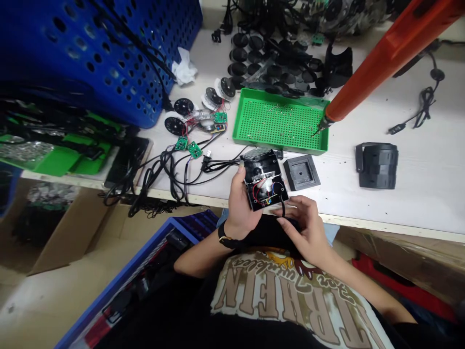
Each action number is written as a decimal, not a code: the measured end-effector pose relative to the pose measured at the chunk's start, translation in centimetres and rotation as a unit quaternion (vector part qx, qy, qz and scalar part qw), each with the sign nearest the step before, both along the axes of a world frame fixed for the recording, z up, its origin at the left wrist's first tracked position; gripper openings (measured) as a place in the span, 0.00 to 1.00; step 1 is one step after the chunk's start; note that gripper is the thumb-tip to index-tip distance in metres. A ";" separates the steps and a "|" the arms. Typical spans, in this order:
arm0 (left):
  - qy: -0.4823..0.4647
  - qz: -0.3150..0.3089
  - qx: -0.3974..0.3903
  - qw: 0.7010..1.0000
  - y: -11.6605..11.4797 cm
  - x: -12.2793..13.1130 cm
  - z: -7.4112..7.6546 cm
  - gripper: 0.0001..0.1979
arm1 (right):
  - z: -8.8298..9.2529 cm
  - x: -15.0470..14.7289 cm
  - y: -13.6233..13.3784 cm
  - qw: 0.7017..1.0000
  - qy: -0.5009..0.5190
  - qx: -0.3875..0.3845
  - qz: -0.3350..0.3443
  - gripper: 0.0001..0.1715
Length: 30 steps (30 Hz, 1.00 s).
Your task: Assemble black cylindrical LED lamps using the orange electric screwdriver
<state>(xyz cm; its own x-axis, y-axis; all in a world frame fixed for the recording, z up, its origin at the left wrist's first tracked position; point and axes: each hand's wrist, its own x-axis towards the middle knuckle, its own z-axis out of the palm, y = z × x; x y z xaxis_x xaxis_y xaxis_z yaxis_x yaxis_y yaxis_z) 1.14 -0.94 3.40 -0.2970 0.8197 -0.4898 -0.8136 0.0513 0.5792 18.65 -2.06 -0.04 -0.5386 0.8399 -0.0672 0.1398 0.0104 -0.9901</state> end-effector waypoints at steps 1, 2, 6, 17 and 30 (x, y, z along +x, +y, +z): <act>0.001 -0.003 0.000 1.000 0.0 0.0 0.0 0.22 | 0.0 0.0 0.0 1.000 -0.002 0.020 0.001 0.24; 0.001 -0.005 0.001 1.000 0.0 0.1 0.0 0.23 | 0.0 -0.1 0.0 0.999 -0.004 0.039 0.002 0.23; 0.007 -0.011 0.004 1.000 -0.3 0.1 0.3 0.27 | 0.4 -0.1 0.3 0.994 -0.013 0.106 -0.015 0.20; -0.010 -0.016 -0.011 1.000 -0.3 0.3 1.1 0.25 | 1.1 0.0 0.3 0.969 -0.029 0.238 -0.060 0.18; 0.013 0.021 -0.008 1.000 0.0 0.7 1.2 0.26 | 2.1 -1.4 1.4 0.927 -0.039 0.361 -0.094 0.19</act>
